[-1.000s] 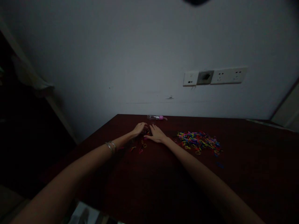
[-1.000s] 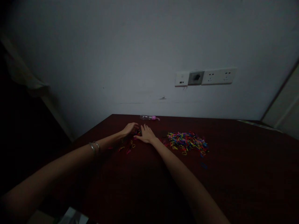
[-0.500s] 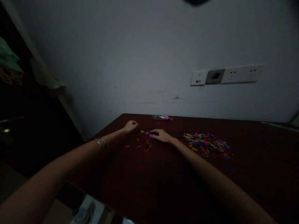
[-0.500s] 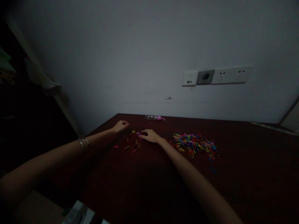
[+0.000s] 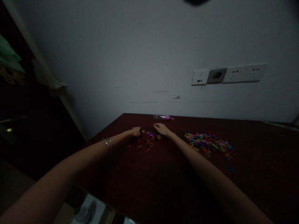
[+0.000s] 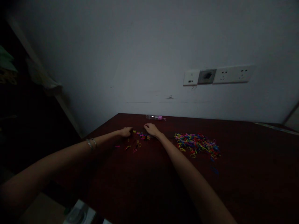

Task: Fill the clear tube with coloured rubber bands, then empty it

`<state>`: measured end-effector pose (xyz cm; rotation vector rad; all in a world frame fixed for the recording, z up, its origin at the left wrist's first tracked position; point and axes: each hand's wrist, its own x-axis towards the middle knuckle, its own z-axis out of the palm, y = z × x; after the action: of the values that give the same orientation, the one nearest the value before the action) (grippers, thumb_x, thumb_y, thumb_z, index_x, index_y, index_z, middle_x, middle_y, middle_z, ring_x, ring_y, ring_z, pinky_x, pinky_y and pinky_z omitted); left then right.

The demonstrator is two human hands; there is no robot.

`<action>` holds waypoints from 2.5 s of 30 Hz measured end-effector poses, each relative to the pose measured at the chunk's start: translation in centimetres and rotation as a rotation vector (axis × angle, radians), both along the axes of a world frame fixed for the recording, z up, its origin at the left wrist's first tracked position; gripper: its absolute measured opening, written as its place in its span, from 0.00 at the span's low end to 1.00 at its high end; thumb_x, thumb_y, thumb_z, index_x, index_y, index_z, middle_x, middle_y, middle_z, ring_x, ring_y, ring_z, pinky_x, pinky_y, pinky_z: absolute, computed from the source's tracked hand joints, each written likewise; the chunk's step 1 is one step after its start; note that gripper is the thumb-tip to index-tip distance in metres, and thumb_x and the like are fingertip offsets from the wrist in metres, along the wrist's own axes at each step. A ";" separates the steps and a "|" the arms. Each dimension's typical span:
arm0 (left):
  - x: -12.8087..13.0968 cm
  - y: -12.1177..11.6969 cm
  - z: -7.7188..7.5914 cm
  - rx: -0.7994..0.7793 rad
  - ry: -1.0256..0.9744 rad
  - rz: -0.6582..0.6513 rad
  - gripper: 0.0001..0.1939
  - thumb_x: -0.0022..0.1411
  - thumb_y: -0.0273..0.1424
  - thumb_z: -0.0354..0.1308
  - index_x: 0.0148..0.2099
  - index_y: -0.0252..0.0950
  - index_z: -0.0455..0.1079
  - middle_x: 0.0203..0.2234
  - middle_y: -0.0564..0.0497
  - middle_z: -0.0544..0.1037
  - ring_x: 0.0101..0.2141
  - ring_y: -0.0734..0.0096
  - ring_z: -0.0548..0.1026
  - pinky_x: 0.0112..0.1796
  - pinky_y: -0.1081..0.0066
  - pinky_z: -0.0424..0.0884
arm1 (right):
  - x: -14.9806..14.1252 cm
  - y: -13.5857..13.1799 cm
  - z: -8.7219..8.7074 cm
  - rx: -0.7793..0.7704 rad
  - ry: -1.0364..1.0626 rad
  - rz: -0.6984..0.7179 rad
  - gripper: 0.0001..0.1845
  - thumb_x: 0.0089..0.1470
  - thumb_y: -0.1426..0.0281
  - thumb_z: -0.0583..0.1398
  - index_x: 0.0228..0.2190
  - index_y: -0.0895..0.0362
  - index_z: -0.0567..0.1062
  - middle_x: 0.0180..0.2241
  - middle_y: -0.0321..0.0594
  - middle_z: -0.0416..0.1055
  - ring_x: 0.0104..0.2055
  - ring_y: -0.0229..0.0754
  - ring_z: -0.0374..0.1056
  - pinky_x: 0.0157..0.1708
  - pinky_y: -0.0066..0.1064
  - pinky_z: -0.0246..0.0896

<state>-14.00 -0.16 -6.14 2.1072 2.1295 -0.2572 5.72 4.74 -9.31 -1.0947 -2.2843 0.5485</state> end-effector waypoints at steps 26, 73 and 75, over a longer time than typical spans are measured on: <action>-5.6 -2.7 3.4 -0.660 0.061 -0.028 0.03 0.39 0.26 0.60 0.19 0.32 0.68 0.13 0.48 0.69 0.19 0.68 0.70 0.21 0.70 0.69 | 8.6 -6.0 4.5 -0.142 -0.376 0.073 0.21 0.38 0.75 0.59 0.40 0.62 0.69 0.33 0.43 0.70 0.28 0.38 0.65 0.24 0.26 0.58; 1.4 1.2 3.5 -0.235 -0.593 0.028 0.09 0.48 0.25 0.54 0.34 0.30 0.69 0.24 0.49 0.75 0.24 0.75 0.72 0.29 0.74 0.71 | 2.2 -9.8 2.2 0.525 -0.278 0.266 0.13 0.59 0.69 0.49 0.40 0.61 0.70 0.41 0.48 0.66 0.45 0.43 0.63 0.45 0.36 0.59; 0.9 1.2 3.8 -0.127 -0.482 0.078 0.11 0.47 0.24 0.54 0.36 0.29 0.70 0.26 0.48 0.75 0.24 0.76 0.71 0.27 0.76 0.70 | 2.9 -8.7 1.7 0.388 -0.125 0.154 0.16 0.59 0.65 0.49 0.42 0.61 0.69 0.45 0.50 0.65 0.48 0.44 0.61 0.49 0.38 0.57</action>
<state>-13.15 1.03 -2.35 1.7848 1.8484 0.1131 8.66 -3.99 -7.64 -0.7863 -2.4599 0.0839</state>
